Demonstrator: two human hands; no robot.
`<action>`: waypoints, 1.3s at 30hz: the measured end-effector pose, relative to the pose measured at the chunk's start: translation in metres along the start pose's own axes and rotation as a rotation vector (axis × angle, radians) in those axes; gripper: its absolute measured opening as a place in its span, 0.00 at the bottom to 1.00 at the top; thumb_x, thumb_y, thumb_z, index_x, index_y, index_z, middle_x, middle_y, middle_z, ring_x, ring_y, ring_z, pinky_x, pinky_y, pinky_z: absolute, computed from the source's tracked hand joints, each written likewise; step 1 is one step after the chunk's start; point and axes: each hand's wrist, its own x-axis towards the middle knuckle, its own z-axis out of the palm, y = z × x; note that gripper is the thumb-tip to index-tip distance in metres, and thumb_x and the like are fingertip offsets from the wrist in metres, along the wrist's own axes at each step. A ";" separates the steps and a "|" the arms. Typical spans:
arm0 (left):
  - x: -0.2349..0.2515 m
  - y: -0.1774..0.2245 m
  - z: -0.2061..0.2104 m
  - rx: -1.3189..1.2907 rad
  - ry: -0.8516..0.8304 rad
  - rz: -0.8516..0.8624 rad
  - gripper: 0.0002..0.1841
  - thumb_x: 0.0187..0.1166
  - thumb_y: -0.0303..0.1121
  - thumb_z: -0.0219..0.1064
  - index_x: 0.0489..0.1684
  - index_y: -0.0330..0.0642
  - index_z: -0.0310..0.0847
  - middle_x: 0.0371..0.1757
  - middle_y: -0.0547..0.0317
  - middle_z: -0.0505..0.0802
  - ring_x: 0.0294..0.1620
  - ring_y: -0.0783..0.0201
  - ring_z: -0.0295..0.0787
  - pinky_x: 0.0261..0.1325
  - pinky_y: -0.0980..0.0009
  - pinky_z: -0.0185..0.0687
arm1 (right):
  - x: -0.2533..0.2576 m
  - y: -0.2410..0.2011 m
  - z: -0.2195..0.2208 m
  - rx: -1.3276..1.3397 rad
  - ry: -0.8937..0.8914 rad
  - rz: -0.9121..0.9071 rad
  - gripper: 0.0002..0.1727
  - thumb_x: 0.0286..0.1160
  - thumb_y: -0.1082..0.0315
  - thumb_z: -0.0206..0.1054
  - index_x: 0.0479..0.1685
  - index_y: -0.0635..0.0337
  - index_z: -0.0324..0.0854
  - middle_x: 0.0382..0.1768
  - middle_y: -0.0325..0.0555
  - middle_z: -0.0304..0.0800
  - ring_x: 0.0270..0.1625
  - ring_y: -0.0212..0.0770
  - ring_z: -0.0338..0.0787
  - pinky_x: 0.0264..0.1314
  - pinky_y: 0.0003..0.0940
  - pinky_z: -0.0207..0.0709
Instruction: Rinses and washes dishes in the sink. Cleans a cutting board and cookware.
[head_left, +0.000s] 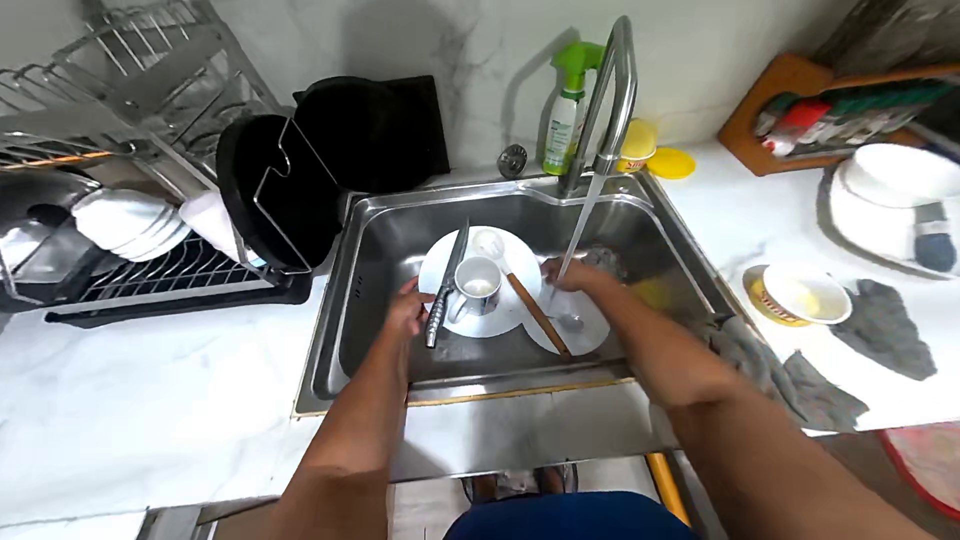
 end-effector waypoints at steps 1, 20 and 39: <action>0.007 -0.001 -0.006 0.012 0.013 -0.004 0.36 0.73 0.16 0.67 0.84 0.52 0.69 0.41 0.51 0.86 0.20 0.68 0.72 0.20 0.74 0.69 | 0.018 0.004 0.022 -0.041 -0.032 -0.014 0.25 0.83 0.63 0.66 0.75 0.67 0.78 0.72 0.68 0.82 0.78 0.65 0.78 0.82 0.66 0.65; 0.104 -0.042 -0.007 0.231 -0.121 -0.137 0.35 0.75 0.20 0.71 0.83 0.56 0.71 0.42 0.51 0.87 0.18 0.70 0.70 0.19 0.74 0.66 | 0.019 0.053 0.013 -0.139 -0.165 0.337 0.24 0.86 0.59 0.63 0.72 0.68 0.80 0.75 0.69 0.79 0.82 0.68 0.73 0.83 0.71 0.59; 0.031 0.019 0.114 1.018 -0.309 0.623 0.19 0.85 0.27 0.60 0.73 0.31 0.79 0.62 0.32 0.88 0.63 0.40 0.87 0.72 0.45 0.78 | -0.027 0.063 -0.021 -0.060 0.273 0.655 0.18 0.81 0.70 0.64 0.66 0.69 0.84 0.73 0.67 0.82 0.81 0.71 0.74 0.82 0.75 0.59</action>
